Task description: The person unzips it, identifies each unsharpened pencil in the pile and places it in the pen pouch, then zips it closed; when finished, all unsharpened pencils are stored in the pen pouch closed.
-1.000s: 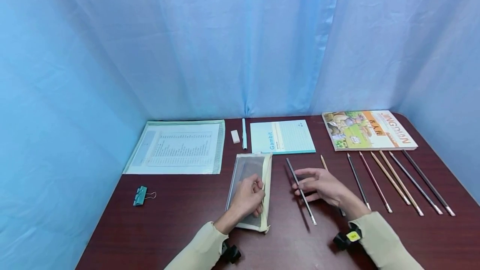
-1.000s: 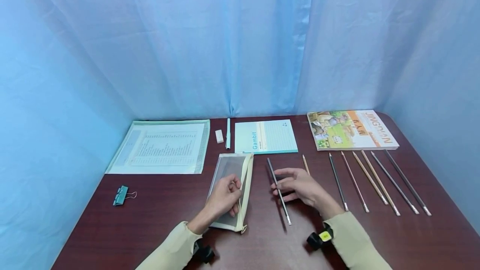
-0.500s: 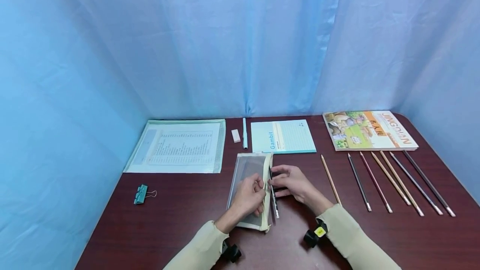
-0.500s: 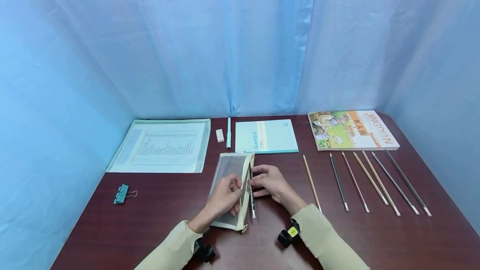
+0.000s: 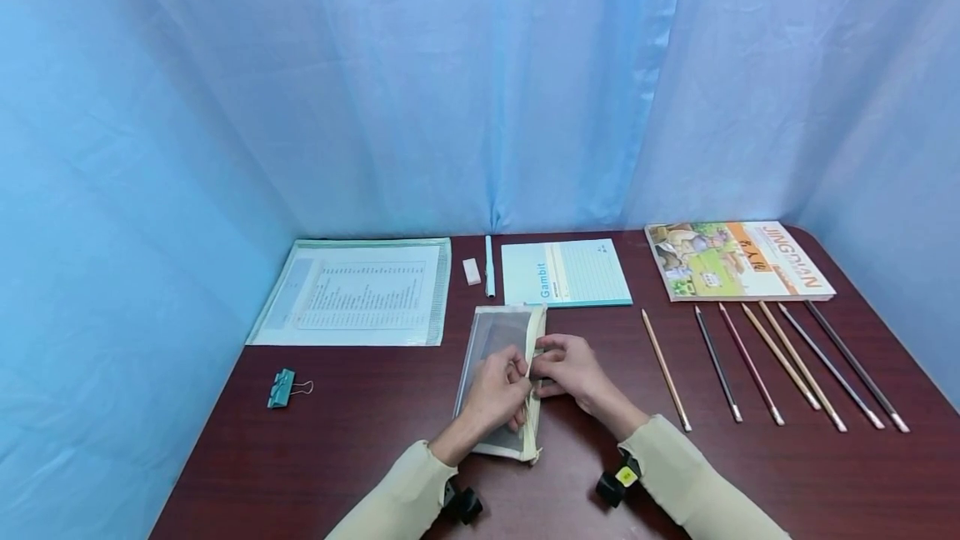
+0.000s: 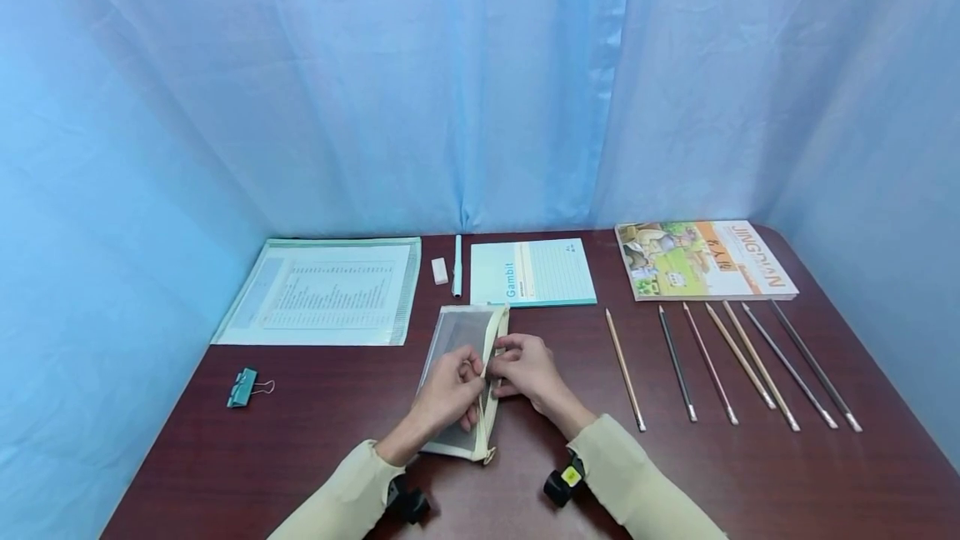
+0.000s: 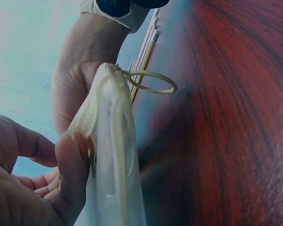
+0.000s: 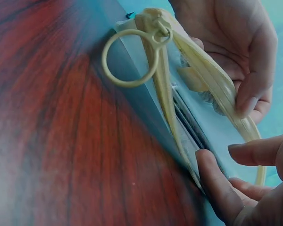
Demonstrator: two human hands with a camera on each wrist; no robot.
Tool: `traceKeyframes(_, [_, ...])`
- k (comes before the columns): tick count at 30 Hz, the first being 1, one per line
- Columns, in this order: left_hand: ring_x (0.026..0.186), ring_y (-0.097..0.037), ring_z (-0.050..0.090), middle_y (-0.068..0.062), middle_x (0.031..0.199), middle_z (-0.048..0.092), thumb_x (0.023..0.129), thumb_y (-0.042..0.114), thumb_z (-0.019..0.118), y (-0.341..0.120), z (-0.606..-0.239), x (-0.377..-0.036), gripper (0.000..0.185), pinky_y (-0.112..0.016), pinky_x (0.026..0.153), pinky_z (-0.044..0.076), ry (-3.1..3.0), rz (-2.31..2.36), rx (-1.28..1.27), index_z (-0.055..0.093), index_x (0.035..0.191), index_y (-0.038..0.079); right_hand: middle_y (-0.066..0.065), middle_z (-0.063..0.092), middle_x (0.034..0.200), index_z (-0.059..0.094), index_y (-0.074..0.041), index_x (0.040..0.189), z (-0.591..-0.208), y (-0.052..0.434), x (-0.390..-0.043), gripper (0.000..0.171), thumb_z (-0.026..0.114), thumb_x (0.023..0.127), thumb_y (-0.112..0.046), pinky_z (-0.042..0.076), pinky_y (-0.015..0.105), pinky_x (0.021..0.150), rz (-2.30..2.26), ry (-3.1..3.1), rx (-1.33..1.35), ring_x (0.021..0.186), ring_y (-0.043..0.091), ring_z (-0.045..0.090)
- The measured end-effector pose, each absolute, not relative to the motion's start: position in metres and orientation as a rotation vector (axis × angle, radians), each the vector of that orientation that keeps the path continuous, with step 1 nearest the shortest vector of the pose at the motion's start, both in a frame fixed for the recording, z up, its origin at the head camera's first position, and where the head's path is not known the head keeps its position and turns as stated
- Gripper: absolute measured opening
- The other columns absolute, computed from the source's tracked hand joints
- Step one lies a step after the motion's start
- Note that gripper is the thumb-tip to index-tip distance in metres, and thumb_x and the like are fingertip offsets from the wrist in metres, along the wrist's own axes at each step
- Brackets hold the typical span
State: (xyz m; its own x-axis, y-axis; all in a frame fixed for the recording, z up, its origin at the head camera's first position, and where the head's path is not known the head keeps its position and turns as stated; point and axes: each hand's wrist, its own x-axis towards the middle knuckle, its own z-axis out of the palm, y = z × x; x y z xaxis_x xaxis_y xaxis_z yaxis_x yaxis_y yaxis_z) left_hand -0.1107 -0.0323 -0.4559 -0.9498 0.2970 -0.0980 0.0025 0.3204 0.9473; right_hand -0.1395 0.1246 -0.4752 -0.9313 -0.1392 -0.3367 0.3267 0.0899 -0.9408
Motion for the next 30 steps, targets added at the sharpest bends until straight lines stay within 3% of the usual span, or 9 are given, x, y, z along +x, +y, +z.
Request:
traceKeyframes(8, [0.03, -0.008, 0.048, -0.004, 0.054, 0.055, 0.084, -0.006, 0.045, -0.031, -0.456, -0.111, 0.01, -0.036, 0.029, 0.05, 2.329, 1.669, 0.278, 0.052, 0.086, 0.001, 0.018, 0.074, 0.095, 0.052, 0.014, 0.129, -0.466, 0.154, -0.135, 0.039, 0.059, 0.093, 0.001, 0.067, 0.039, 0.065, -1.874, 2.127, 0.114, 0.079, 0.016, 0.072])
traceKeyframes(15, [0.031, -0.009, 0.049, -0.016, 0.059, 0.06, 0.084, -0.007, 0.044, -0.033, -0.457, -0.11, 0.009, -0.041, 0.031, 0.052, 2.327, 1.695, 0.278, 0.051, 0.088, -0.003, 0.03, 0.071, 0.105, 0.05, 0.018, 0.129, -0.449, 0.219, -0.134, 0.04, 0.059, 0.095, 0.0, 0.067, 0.038, 0.072, -1.781, 2.337, 0.013, 0.081, 0.01, 0.072])
traceKeyframes(20, [0.031, -0.009, 0.05, -0.023, 0.062, 0.062, 0.084, -0.006, 0.045, -0.034, -0.456, -0.109, 0.008, -0.048, 0.034, 0.053, 2.327, 1.699, 0.291, 0.051, 0.088, -0.004, 0.024, 0.074, 0.103, 0.052, 0.018, 0.129, -0.438, 0.281, -0.134, 0.041, 0.061, 0.095, -0.004, 0.066, 0.031, 0.07, -1.629, 2.56, 0.032, 0.079, 0.002, 0.072])
traceKeyframes(24, [0.031, -0.008, 0.05, -0.023, 0.063, 0.063, 0.085, -0.006, 0.045, -0.034, -0.456, -0.109, 0.008, -0.045, 0.033, 0.053, 2.328, 1.693, 0.297, 0.051, 0.087, -0.002, 0.012, 0.077, 0.095, 0.052, 0.018, 0.129, -0.432, 0.332, -0.13, 0.041, 0.06, 0.097, -0.006, 0.066, 0.03, 0.066, -1.485, 2.71, 0.105, 0.075, -0.002, 0.07])
traceKeyframes(30, [0.031, -0.008, 0.05, -0.022, 0.063, 0.063, 0.085, -0.006, 0.045, -0.033, -0.456, -0.11, 0.009, -0.036, 0.03, 0.051, 2.334, 1.681, 0.291, 0.051, 0.087, 0.0, 0.019, 0.076, 0.095, 0.053, 0.014, 0.13, -0.428, 0.396, -0.122, 0.048, 0.063, 0.097, -0.018, 0.063, 0.027, 0.059, -1.16, 2.889, 0.282, 0.067, -0.002, 0.068])
